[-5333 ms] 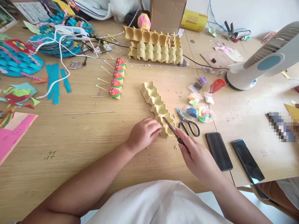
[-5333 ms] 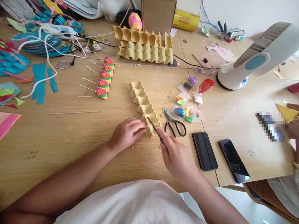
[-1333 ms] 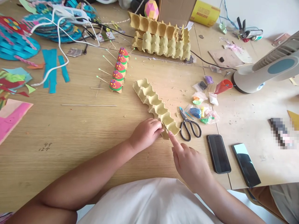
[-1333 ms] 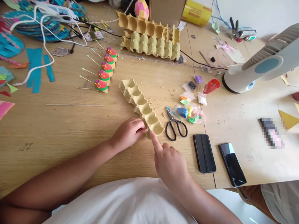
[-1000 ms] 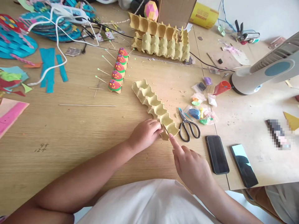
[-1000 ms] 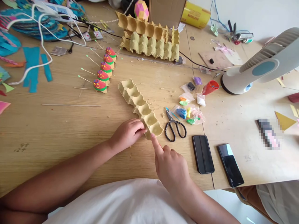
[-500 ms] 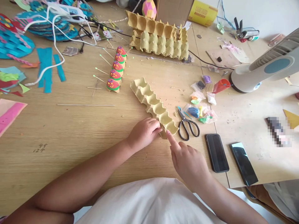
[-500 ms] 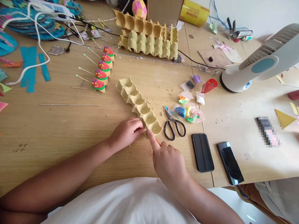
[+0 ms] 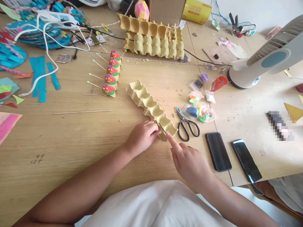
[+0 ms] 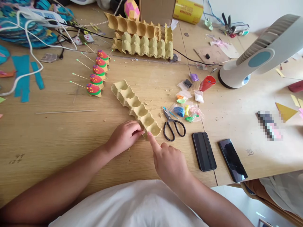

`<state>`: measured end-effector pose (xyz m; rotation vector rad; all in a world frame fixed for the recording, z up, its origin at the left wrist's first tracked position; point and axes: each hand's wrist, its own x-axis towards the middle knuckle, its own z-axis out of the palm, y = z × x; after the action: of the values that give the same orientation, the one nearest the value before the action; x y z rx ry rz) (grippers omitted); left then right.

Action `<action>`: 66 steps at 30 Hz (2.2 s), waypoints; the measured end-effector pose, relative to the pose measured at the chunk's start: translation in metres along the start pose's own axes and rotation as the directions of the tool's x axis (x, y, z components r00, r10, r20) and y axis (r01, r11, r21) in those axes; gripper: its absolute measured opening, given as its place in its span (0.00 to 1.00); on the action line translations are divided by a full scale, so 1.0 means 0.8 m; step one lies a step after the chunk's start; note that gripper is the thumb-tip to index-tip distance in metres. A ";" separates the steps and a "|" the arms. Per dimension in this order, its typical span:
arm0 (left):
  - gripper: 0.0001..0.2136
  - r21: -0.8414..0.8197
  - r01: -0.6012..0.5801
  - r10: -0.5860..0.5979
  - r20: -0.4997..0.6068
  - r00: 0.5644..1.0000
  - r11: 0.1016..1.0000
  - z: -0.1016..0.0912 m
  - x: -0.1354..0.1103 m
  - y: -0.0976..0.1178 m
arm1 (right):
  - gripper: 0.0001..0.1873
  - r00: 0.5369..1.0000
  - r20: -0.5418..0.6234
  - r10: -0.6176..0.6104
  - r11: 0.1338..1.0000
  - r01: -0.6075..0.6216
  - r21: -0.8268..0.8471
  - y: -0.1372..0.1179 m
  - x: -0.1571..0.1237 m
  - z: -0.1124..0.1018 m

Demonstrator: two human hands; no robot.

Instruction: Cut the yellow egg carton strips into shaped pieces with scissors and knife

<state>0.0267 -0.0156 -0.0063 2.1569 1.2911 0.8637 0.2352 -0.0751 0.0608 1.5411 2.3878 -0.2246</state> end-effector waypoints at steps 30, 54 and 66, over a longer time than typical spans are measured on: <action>0.08 -0.009 -0.004 0.003 -0.020 1.000 1.000 -0.002 -0.001 0.001 | 0.31 0.998 -0.045 -0.045 0.989 0.051 0.137 0.015 -0.010 0.001; 0.08 -0.026 0.008 -0.008 -0.021 1.000 1.000 -0.002 0.000 0.002 | 0.31 0.995 -0.056 -0.077 0.978 0.086 0.188 0.019 -0.007 0.000; 0.08 -0.032 0.016 -0.017 -0.030 0.999 0.999 -0.001 0.001 0.003 | 0.31 0.992 0.003 -0.125 0.954 0.120 0.276 0.031 -0.004 -0.014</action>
<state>0.0277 -0.0160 -0.0038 2.1134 1.2998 0.9073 0.2571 -0.0642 0.0729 1.4926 2.5237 -0.6210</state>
